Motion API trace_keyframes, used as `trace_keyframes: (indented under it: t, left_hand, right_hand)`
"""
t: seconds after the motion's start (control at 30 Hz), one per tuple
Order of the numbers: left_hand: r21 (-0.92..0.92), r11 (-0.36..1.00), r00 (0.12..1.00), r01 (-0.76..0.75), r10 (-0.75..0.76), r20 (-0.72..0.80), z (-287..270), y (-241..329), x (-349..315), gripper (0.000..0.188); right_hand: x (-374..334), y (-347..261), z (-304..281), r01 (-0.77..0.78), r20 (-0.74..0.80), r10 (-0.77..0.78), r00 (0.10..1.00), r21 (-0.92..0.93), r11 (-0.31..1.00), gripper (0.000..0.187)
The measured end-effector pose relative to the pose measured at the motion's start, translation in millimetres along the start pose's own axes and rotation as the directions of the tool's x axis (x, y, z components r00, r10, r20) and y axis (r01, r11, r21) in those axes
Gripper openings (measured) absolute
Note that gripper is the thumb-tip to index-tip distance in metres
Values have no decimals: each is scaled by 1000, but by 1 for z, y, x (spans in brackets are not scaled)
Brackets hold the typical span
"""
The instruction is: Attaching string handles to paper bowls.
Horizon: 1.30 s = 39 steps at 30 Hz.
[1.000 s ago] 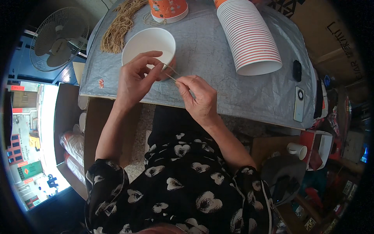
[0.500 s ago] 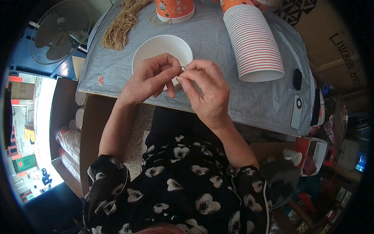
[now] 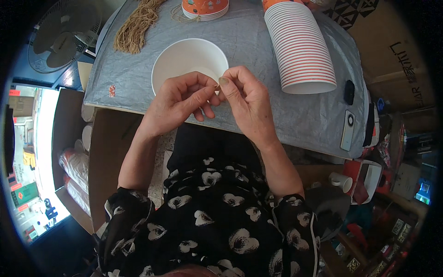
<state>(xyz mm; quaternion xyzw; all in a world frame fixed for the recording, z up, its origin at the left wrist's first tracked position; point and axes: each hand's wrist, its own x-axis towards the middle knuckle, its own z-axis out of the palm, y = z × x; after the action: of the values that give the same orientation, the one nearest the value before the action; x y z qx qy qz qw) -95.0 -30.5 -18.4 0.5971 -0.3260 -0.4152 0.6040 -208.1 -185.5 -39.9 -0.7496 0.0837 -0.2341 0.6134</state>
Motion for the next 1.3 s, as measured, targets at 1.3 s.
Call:
trace_keyframes:
  t: [1.3]
  left_hand:
    - [268, 941, 935, -208, 272, -227, -3, -29, -10, 11]
  right_hand:
    - [0, 10, 14, -383, 147, 366, 919, 556, 737, 12]
